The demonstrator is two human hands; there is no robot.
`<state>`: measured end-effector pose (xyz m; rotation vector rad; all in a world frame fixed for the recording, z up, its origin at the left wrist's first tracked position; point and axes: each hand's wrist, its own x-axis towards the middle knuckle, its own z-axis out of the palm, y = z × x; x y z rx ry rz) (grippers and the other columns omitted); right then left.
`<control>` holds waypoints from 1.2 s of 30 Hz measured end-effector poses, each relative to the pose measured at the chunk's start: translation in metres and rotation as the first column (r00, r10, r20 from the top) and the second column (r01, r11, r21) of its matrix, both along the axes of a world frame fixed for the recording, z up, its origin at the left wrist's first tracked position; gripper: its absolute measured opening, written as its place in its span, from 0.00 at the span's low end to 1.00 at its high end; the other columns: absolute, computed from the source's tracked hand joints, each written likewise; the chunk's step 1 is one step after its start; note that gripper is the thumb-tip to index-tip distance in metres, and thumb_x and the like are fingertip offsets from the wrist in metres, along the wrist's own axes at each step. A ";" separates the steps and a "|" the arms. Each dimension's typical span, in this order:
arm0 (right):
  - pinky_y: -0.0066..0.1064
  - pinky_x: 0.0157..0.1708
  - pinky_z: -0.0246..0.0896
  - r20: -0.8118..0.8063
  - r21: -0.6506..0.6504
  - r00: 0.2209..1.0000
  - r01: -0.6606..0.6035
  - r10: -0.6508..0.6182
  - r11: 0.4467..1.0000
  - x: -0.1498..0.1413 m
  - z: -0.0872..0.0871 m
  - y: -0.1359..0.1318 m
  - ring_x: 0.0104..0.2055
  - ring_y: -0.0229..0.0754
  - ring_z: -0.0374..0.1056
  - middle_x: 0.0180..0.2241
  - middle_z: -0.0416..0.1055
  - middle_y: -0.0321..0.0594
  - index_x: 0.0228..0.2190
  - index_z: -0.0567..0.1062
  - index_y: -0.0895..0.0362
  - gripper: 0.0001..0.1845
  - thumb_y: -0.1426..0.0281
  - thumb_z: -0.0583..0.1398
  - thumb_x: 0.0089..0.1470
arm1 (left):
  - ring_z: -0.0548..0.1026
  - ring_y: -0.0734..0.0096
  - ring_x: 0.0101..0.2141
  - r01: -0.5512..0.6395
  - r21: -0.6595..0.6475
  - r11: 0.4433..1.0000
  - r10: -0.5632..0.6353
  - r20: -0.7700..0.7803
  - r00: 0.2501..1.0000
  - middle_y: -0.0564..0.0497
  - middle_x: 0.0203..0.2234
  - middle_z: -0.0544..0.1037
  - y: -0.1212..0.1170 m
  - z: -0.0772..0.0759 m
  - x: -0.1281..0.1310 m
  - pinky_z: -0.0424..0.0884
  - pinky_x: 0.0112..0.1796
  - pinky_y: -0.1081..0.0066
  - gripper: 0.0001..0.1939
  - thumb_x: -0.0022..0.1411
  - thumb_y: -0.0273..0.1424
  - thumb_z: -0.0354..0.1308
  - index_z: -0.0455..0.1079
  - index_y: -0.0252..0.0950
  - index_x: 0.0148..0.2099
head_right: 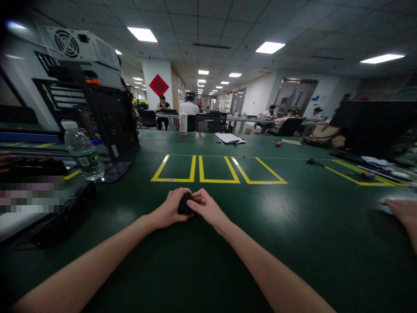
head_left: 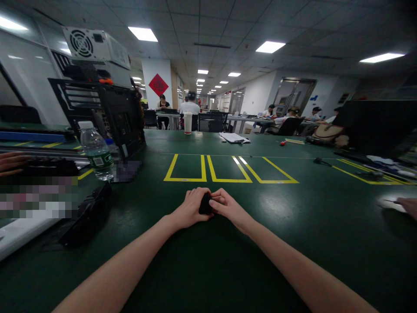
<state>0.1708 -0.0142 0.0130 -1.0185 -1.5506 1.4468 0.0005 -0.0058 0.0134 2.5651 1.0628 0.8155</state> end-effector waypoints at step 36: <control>0.38 0.42 0.58 -0.042 -0.027 0.997 -0.069 0.068 0.997 0.003 -0.004 0.003 0.41 0.41 0.63 0.36 0.65 0.37 0.37 0.62 0.53 0.20 0.64 0.62 0.40 | 0.63 0.62 0.40 0.013 -0.005 1.000 -0.013 0.002 1.000 0.48 0.40 0.63 0.001 -0.002 -0.001 0.58 0.41 0.63 0.27 0.48 0.34 0.58 0.52 0.38 0.49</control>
